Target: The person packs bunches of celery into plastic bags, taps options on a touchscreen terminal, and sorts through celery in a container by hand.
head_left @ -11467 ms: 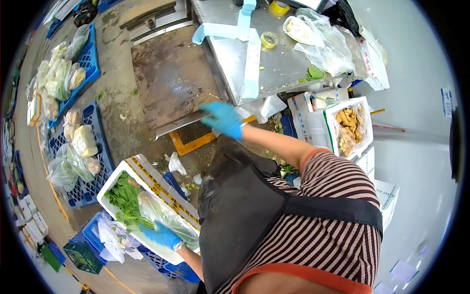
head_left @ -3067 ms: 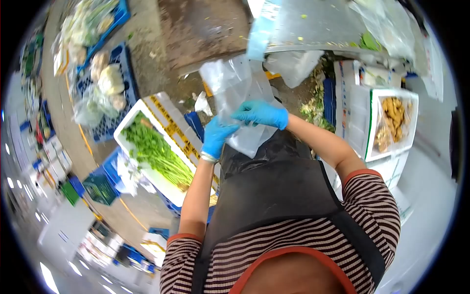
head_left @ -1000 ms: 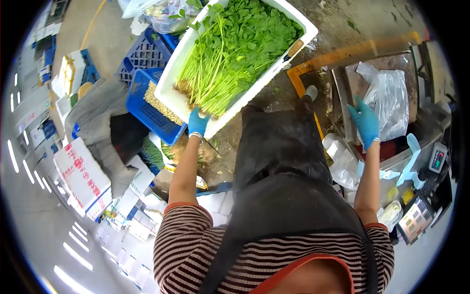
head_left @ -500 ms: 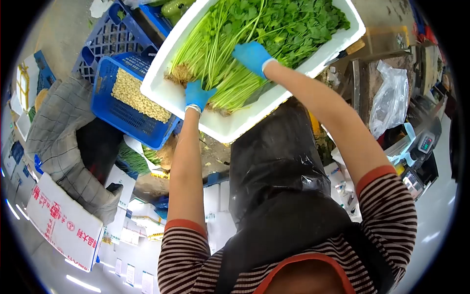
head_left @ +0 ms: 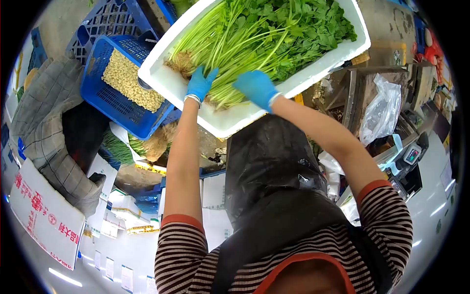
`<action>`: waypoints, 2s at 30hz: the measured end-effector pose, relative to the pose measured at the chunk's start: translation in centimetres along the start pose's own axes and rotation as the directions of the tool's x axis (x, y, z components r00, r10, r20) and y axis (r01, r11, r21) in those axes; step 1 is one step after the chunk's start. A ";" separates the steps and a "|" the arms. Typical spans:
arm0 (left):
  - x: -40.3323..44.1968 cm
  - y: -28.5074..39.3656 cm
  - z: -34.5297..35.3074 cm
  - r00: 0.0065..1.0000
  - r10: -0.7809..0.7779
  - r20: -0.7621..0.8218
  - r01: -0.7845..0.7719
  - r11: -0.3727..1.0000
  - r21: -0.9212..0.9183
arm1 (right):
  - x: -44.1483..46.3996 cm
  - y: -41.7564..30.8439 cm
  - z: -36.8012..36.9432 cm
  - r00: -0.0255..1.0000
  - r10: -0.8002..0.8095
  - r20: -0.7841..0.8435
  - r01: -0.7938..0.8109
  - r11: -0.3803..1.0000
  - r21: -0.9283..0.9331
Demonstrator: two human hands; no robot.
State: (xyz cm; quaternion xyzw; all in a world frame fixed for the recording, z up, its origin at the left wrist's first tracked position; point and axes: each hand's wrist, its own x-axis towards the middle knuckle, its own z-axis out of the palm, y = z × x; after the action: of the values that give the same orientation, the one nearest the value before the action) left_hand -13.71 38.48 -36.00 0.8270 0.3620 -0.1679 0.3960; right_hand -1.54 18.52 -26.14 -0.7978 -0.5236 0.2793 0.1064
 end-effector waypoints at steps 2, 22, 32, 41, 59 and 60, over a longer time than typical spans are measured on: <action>-1.0 4.3 -2.9 0.950 -0.076 0.303 0.040 0.992 0.123 | 1.4 -2.0 3.0 0.979 0.202 -0.024 -0.201 0.979 0.037; -5.7 3.7 1.8 0.987 -0.024 0.159 -0.036 0.930 0.365 | -4.9 -3.7 5.3 0.629 0.251 0.736 -0.374 -0.733 0.569; -12.0 7.7 -1.1 0.967 0.182 0.179 -0.248 0.838 0.486 | -3.7 -5.8 3.9 0.655 0.398 0.642 -0.278 -0.664 0.695; -17.9 14.7 -6.8 0.950 -0.065 0.304 0.149 0.954 -0.259 | -6.4 -5.8 1.6 0.643 0.439 0.627 -0.092 -0.769 0.633; -13.9 18.3 0.5 0.791 0.326 0.517 -0.215 0.940 -0.264 | -14.4 -4.0 -3.9 0.671 0.346 0.656 -0.152 -0.801 0.578; -13.0 18.5 -0.3 0.765 0.308 0.565 -0.201 0.948 -0.246 | -14.4 -3.4 -4.1 0.677 0.323 0.661 -0.176 -0.801 0.572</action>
State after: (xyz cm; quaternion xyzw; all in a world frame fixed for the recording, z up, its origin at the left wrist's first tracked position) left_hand -9.02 24.77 -18.62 0.7362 0.1159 -0.3323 0.5780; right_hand -6.20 7.61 -16.37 -0.3786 0.4002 0.5465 0.6308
